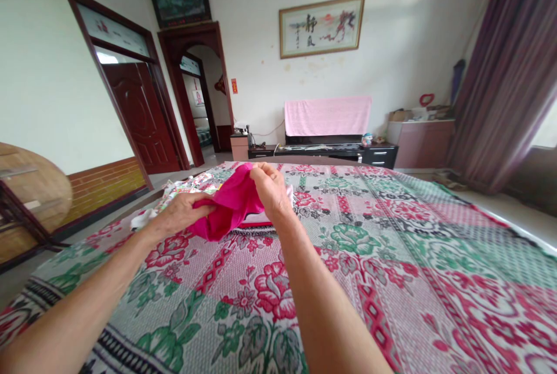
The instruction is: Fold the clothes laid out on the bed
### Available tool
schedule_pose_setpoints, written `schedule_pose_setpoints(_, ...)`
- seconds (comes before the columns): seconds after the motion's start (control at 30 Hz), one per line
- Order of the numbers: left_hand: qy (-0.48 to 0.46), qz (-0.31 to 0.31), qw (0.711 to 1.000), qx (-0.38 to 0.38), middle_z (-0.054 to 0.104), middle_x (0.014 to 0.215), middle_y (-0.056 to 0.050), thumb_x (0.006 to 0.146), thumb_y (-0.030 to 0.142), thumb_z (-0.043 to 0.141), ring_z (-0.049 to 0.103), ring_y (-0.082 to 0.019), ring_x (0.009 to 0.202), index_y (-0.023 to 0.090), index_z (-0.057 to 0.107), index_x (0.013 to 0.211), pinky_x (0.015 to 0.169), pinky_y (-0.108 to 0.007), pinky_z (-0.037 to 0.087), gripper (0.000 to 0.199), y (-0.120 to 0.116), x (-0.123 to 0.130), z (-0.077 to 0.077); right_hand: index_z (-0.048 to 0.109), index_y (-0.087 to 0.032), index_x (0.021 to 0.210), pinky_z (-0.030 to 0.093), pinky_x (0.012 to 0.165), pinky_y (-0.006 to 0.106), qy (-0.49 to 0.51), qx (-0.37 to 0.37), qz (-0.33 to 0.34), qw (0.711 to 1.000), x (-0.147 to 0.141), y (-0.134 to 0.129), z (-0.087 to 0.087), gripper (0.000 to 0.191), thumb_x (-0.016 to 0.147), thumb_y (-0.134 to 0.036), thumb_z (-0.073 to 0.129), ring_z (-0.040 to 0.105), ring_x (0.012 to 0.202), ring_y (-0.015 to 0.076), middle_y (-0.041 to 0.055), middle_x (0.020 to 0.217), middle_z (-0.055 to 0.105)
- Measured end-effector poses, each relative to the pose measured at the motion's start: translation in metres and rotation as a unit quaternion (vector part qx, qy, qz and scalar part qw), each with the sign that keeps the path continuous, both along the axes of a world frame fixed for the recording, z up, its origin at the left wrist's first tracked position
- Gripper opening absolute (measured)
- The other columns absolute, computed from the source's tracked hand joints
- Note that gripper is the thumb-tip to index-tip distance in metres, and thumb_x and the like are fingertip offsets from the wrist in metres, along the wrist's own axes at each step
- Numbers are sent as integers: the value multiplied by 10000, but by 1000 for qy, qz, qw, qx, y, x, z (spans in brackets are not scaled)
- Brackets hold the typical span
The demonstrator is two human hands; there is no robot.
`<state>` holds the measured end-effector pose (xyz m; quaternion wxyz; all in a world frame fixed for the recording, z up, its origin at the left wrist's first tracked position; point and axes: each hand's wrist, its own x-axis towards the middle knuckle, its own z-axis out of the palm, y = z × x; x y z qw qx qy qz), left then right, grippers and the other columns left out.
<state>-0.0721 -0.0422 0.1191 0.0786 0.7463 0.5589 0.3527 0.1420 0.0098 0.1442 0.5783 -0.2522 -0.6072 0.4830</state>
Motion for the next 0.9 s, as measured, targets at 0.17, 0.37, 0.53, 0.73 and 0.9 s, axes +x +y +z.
schedule_pose_setpoints(0.17, -195, 178, 956, 125, 648, 662, 19, 739, 434, 574, 575, -143, 582, 179, 683, 978, 548, -235, 444, 366, 3, -18, 11, 559, -189, 706, 379, 569, 233, -91, 14, -94, 991, 7, 16, -8, 124, 712, -294, 495, 499, 588, 108, -25, 619, 556)
schedule_pose_setpoints(0.37, -329, 176, 914, 161, 654, 684, 6, 678, 412, 656, 583, -136, 582, 164, 685, 1007, 523, -213, 449, 413, 5, -22, 17, 706, -207, 952, 415, 787, 294, -421, 72, -217, 878, 7, 29, -39, 293, 765, -200, 481, 613, 875, 189, 59, 916, 713)
schedule_pose_setpoints(0.53, -329, 215, 881, 265, 685, 771, -13, 746, 391, 605, 578, -124, 609, 139, 646, 1113, 551, -217, 467, 446, -12, -35, 43, 706, -199, 1037, 419, 751, 296, -552, 68, -157, 816, 7, 32, -56, 346, 773, -184, 483, 630, 926, 241, 103, 990, 714)
schedule_pose_setpoints(0.73, -84, 287, 924, 239, 687, 742, 6, 786, 198, 471, 573, -100, 638, 105, 681, 1058, 661, -216, 480, 356, -26, -32, 95, 707, -198, 1067, 425, 744, 292, -556, 98, -150, 811, 9, 31, -57, 381, 766, -170, 475, 642, 944, 244, 116, 1001, 716)
schedule_pose_setpoints(0.9, -100, 243, 957, 124, 623, 581, 65, 784, 179, 525, 589, -92, 596, 116, 713, 957, 530, -155, 392, 263, -16, -40, 123, 724, -176, 996, 426, 726, 283, -554, 126, -145, 810, 10, 31, -58, 350, 758, -159, 468, 653, 907, 235, 119, 967, 721)
